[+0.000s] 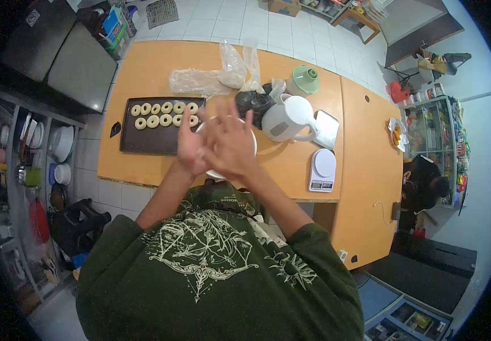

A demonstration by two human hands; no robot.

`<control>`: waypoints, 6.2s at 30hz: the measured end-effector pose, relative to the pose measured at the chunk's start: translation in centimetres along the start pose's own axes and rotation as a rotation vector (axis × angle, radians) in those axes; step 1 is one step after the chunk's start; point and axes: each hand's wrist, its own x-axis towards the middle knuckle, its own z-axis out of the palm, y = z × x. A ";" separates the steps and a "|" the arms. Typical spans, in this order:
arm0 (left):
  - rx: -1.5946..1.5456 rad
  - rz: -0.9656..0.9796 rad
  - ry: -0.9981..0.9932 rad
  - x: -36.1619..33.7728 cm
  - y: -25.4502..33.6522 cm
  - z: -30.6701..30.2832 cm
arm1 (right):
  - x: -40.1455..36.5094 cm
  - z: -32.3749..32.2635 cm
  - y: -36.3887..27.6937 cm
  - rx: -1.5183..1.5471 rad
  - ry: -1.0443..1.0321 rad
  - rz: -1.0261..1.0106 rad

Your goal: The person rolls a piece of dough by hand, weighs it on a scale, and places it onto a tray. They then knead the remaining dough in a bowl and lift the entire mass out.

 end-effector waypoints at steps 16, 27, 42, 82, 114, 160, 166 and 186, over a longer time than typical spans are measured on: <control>0.404 0.271 0.374 2.5 -2.1 -2.8 | 3.1 0.9 0.3 0.392 0.164 0.005; 0.227 0.069 -0.326 1.4 -1.2 -6.0 | -0.1 -1.3 -3.9 0.372 0.087 -0.016; 0.199 0.049 0.101 1.5 -3.0 -2.1 | -1.8 0.0 -0.9 0.028 0.094 -0.002; 0.723 -0.469 0.541 25.2 -24.8 -22.2 | -26.5 -1.3 28.0 0.555 0.359 0.845; 1.339 -0.256 0.763 24.9 -23.4 -23.0 | -32.7 0.0 34.8 0.533 0.460 1.014; 1.222 -0.220 0.806 20.9 -22.0 -20.0 | -26.5 0.4 33.6 0.407 0.300 0.865; 1.175 -0.128 0.770 18.6 -20.6 -17.3 | -23.4 -1.3 28.2 0.671 0.390 0.700; 0.971 0.614 0.875 0.6 -4.5 -9.7 | -2.8 3.3 7.8 0.662 -0.057 0.184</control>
